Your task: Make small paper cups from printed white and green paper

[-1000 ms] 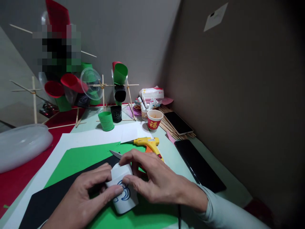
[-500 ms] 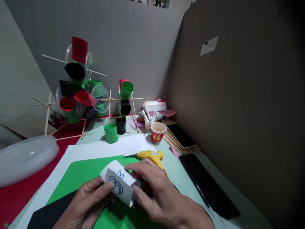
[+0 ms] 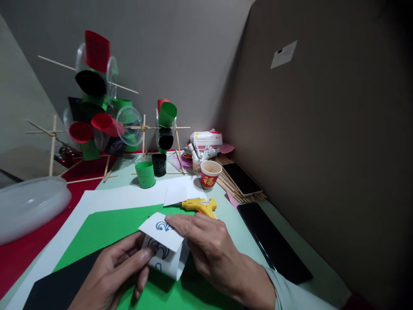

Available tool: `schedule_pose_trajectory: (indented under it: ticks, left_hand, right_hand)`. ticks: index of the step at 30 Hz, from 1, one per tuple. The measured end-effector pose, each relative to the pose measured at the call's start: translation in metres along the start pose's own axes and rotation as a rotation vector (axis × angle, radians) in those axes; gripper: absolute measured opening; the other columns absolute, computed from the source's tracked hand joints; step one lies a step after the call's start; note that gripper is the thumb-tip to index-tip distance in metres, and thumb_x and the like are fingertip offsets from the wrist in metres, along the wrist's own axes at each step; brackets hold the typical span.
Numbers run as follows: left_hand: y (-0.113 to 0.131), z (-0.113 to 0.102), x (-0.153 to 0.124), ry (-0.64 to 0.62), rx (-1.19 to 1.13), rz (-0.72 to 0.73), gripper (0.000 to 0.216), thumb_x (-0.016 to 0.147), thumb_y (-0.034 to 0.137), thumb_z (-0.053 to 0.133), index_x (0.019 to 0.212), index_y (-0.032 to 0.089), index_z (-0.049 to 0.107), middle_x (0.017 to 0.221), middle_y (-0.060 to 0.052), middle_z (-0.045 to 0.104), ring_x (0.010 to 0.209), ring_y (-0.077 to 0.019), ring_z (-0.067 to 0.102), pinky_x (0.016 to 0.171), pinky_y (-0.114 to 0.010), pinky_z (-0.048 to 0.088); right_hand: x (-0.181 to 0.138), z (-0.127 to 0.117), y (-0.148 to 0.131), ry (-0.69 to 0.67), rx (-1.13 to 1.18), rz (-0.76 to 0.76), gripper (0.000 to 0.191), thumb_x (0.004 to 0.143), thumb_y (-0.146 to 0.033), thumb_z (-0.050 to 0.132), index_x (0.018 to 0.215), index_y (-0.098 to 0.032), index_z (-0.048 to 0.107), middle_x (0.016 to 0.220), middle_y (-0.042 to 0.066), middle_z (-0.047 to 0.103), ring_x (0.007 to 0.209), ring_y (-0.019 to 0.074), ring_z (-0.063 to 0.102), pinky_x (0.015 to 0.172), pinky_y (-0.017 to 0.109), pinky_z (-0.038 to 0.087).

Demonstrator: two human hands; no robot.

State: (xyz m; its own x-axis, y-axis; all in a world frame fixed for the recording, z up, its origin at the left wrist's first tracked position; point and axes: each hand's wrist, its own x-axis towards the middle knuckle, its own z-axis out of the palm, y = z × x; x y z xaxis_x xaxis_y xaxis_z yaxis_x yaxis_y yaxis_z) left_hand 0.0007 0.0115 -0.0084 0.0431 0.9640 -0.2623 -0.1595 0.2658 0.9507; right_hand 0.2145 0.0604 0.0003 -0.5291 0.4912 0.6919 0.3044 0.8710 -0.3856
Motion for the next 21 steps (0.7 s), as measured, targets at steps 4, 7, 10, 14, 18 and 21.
schedule_pose_trajectory:
  ticks: [4,7,10,14,18,21]
  left_hand:
    - [-0.002,-0.0027,0.0006,0.009,-0.051,-0.001,0.034,0.072,0.049,0.09,0.094,0.025,0.083,0.07,0.001,0.068,0.056,-0.0125,0.052,0.05,-0.02,0.046]
    - [-0.0011,-0.0024,-0.0005,0.006,-0.116,-0.033,0.03,0.072,0.047,0.091,0.092,0.025,0.084,0.07,0.0,0.07,0.056,-0.0142,0.056,0.05,-0.022,0.05]
    - [-0.0008,-0.0018,-0.001,0.063,-0.202,-0.044,0.028,0.067,0.046,0.094,0.082,0.026,0.083,0.071,0.001,0.071,0.057,-0.015,0.058,0.049,-0.023,0.053]
    - [-0.0033,-0.0035,0.0011,0.09,-0.309,-0.037,0.029,0.071,0.048,0.089,0.075,0.021,0.082,0.07,-0.003,0.073,0.059,-0.02,0.063,0.051,-0.028,0.059]
    - [-0.0018,-0.0037,0.0015,0.072,-0.326,-0.032,0.033,0.07,0.053,0.087,0.079,0.022,0.082,0.071,-0.003,0.073,0.06,-0.0225,0.066,0.05,-0.031,0.061]
    - [0.0027,-0.0008,0.0004,0.089,-0.265,-0.069,0.031,0.059,0.045,0.098,0.071,0.023,0.08,0.068,0.0,0.071,0.056,-0.0177,0.063,0.048,-0.026,0.059]
  right_hand:
    - [-0.0039,0.0005,0.0015,-0.039,-0.146,-0.039,0.038,0.105,-0.01,0.045,0.138,-0.016,0.062,0.125,0.014,0.076,0.091,0.0226,0.073,0.078,0.034,0.059]
    - [-0.0055,0.0009,0.0029,-0.061,-0.212,-0.063,0.035,0.108,-0.015,0.045,0.137,-0.014,0.064,0.126,0.016,0.075,0.087,0.0234,0.071,0.076,0.035,0.058]
    - [-0.006,0.0018,0.0043,-0.074,-0.209,-0.047,0.035,0.109,-0.015,0.044,0.138,-0.015,0.063,0.13,0.016,0.073,0.093,0.0233,0.07,0.08,0.034,0.059]
    - [-0.0066,0.0021,0.0056,-0.073,-0.162,-0.04,0.036,0.108,-0.012,0.045,0.139,-0.014,0.063,0.13,0.017,0.072,0.092,0.0221,0.069,0.081,0.033,0.059]
    - [-0.0066,0.0008,0.0053,-0.065,-0.199,-0.06,0.035,0.11,-0.016,0.043,0.138,-0.015,0.063,0.132,0.017,0.072,0.096,0.0229,0.068,0.085,0.035,0.058]
    - [-0.005,0.0017,0.0049,-0.074,-0.158,-0.031,0.034,0.108,-0.014,0.045,0.138,-0.017,0.063,0.13,0.016,0.073,0.094,0.0216,0.069,0.081,0.033,0.057]
